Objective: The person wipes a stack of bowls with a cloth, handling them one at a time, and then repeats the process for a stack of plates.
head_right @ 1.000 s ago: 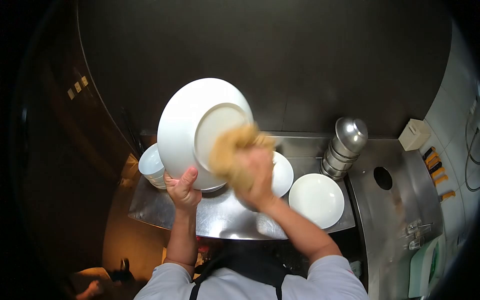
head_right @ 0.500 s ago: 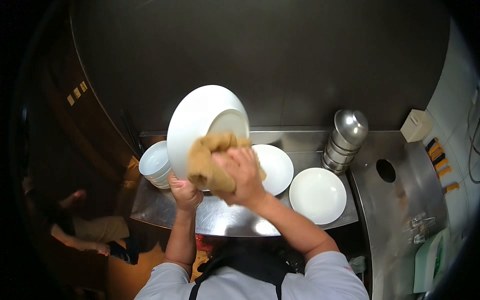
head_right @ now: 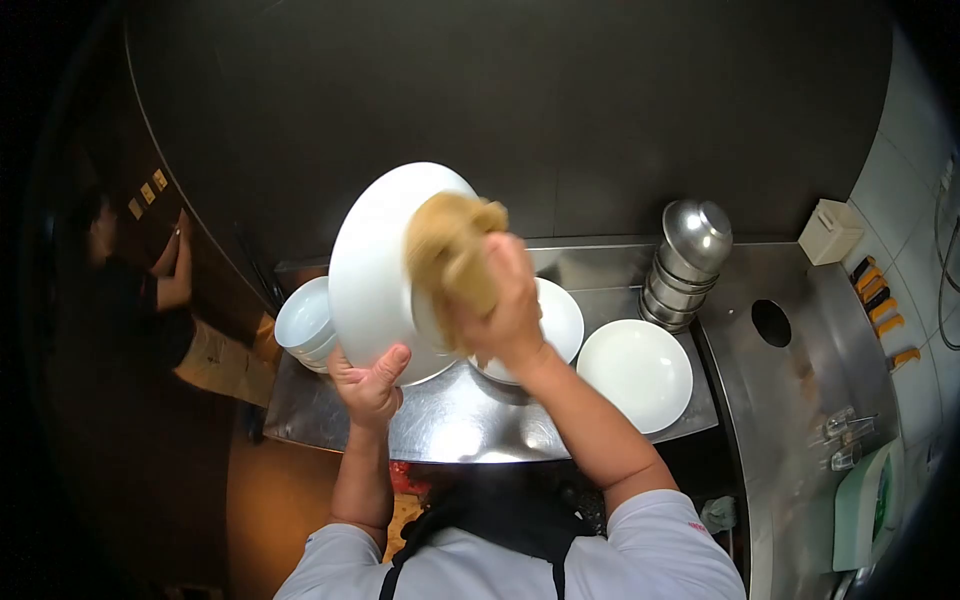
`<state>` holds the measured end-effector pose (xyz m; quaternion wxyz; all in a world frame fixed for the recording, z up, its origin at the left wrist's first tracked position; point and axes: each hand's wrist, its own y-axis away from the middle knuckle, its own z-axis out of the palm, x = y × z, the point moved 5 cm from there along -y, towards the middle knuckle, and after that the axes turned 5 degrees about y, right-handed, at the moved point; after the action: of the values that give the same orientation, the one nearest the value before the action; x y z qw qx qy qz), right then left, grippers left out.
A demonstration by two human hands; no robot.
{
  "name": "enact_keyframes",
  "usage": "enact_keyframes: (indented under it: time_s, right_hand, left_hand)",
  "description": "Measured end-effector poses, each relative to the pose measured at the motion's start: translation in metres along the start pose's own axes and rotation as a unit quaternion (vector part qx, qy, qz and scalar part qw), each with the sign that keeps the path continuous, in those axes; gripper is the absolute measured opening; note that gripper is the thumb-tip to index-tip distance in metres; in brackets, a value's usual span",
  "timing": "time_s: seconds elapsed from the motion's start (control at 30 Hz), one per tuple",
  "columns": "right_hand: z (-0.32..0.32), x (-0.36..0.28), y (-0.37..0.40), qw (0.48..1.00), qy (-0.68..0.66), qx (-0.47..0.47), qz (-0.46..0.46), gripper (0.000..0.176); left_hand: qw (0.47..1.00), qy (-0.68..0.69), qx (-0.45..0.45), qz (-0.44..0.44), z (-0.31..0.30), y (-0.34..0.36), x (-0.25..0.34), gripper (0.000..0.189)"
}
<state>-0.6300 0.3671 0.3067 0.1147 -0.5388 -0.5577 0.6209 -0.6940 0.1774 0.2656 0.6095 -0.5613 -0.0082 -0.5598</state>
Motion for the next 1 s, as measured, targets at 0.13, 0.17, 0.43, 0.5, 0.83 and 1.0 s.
enact_keyframes:
  time_s: [0.13, 0.17, 0.43, 0.5, 0.83, 1.0]
  right_hand:
    - [0.017, 0.019, 0.054, 0.995, -0.078, 0.007, 0.061, 0.048]
    - [0.020, 0.013, 0.068, 0.996, -0.080, 0.009, 0.027, 0.048]
    - [0.005, 0.028, 0.005, 0.991, -0.052, 0.047, 0.115, 0.039]
    - [0.016, 0.047, 0.048, 0.986, -0.057, -0.005, 0.158, 0.037]
    - [0.017, -0.063, -0.013, 0.973, 0.174, -0.085, -0.124, 0.056]
    - [-0.025, 0.040, -0.065, 0.971, -0.032, -0.058, 0.231, 0.046]
  left_hand:
    - [0.998, 0.053, 0.045, 0.006, -0.004, -0.002, 0.002, 0.023]
    - [0.997, 0.055, 0.047, -0.002, -0.011, 0.000, -0.005, 0.024]
    - [0.998, 0.035, 0.042, -0.006, -0.004, 0.007, 0.002, 0.023]
    - [0.997, 0.032, 0.064, 0.028, -0.007, 0.000, 0.005, 0.024]
    - [0.996, 0.029, -0.003, -0.082, -0.012, 0.010, -0.031, 0.025]
    - [0.990, 0.104, 0.034, -0.088, -0.006, 0.011, -0.014, 0.035]
